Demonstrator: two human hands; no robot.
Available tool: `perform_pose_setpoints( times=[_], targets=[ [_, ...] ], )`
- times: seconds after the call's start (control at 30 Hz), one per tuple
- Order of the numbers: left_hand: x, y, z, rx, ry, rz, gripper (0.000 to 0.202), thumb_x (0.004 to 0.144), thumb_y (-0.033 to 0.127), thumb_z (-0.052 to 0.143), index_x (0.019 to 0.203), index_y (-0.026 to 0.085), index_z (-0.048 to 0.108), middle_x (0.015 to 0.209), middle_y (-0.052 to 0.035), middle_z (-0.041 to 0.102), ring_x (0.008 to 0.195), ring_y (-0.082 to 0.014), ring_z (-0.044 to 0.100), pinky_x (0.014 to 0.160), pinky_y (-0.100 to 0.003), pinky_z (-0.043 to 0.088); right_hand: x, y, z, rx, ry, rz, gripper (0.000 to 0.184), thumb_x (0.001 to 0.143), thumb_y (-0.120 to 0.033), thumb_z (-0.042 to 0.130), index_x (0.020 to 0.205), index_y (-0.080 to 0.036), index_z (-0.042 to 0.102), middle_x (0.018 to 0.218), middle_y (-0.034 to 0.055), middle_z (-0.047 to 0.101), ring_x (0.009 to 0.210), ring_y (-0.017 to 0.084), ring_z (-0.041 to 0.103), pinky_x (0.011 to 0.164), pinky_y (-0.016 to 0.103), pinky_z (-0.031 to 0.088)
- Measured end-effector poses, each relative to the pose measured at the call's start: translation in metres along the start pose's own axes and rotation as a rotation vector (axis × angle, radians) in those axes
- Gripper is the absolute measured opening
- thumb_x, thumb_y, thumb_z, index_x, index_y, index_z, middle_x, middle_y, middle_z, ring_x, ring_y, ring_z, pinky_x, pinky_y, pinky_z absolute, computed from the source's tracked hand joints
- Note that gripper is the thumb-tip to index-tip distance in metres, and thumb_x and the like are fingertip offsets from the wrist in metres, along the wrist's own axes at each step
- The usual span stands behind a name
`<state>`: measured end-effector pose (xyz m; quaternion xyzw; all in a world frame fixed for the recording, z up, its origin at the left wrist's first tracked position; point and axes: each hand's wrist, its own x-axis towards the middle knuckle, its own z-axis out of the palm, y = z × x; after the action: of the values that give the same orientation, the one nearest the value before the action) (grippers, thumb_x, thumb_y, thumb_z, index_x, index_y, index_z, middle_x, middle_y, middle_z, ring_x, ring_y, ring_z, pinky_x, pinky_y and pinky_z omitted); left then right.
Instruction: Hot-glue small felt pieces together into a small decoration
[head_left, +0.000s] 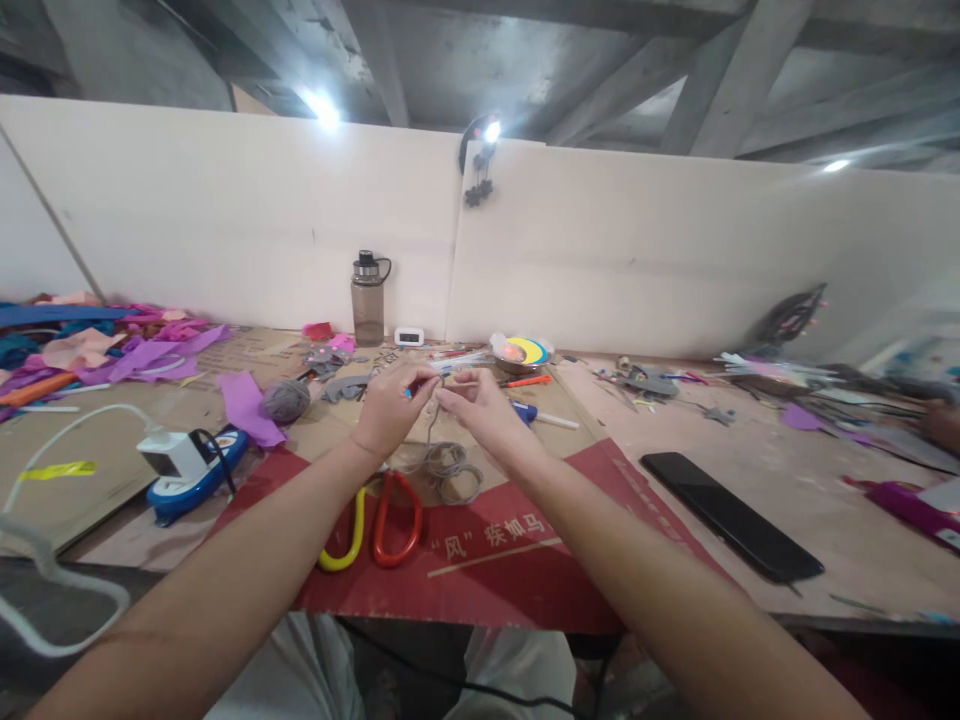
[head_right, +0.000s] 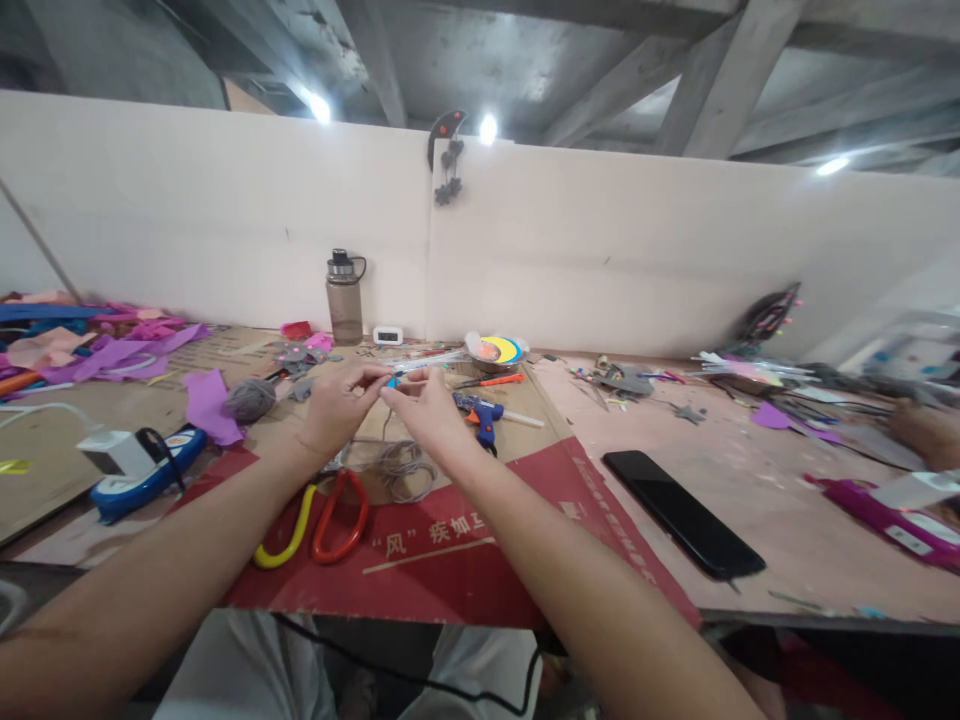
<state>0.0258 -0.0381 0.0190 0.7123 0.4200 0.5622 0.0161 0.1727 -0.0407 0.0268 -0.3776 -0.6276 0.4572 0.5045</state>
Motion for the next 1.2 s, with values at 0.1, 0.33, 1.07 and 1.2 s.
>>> perform_pose_setpoints(
  times=[0.1, 0.33, 1.07, 1.2],
  targets=[
    [0.002, 0.000, -0.001, 0.005, 0.012, 0.003, 0.009, 0.076, 0.025, 0.059, 0.079, 0.022, 0.067, 0.086, -0.0053, 0.066, 0.086, -0.0186, 0.057, 0.084, -0.031, 0.042, 0.009, 0.005, 0.019, 0.195, -0.006, 0.072, 0.036, 0.069, -0.036, 0.057, 0.093, -0.023, 0.034, 0.071, -0.0057, 0.051, 0.055, 0.009, 0.050, 0.054, 0.025, 0.044],
    [0.005, -0.001, 0.007, -0.359, 0.022, -0.380, 0.022, 0.072, 0.035, 0.063, 0.079, 0.015, 0.066, 0.064, -0.0028, 0.063, 0.055, -0.0119, 0.055, 0.054, -0.024, 0.045, 0.020, 0.024, 0.011, -0.003, 0.133, -0.202, 0.012, 0.074, -0.030, 0.052, 0.078, -0.020, 0.049, 0.068, -0.0031, 0.049, 0.059, 0.010, 0.044, 0.054, 0.023, 0.039],
    [0.002, -0.003, 0.014, -0.570, -0.026, -0.469, 0.020, 0.068, 0.035, 0.066, 0.072, 0.016, 0.061, 0.054, 0.0021, 0.054, 0.048, -0.0071, 0.045, 0.048, -0.021, 0.036, 0.016, 0.019, 0.001, -0.200, 0.216, -0.216, 0.021, 0.071, -0.037, 0.058, 0.068, -0.017, 0.057, 0.062, -0.0010, 0.056, 0.056, 0.011, 0.045, 0.055, 0.025, 0.035],
    [0.002, -0.001, 0.014, -0.569, -0.065, -0.459, 0.018, 0.068, 0.034, 0.066, 0.071, 0.016, 0.060, 0.052, 0.0041, 0.050, 0.046, -0.0064, 0.043, 0.047, -0.021, 0.034, 0.015, 0.018, 0.002, -0.204, 0.221, -0.205, 0.021, 0.070, -0.037, 0.058, 0.064, -0.017, 0.055, 0.059, -0.0020, 0.053, 0.054, 0.010, 0.042, 0.053, 0.024, 0.034]
  ],
)
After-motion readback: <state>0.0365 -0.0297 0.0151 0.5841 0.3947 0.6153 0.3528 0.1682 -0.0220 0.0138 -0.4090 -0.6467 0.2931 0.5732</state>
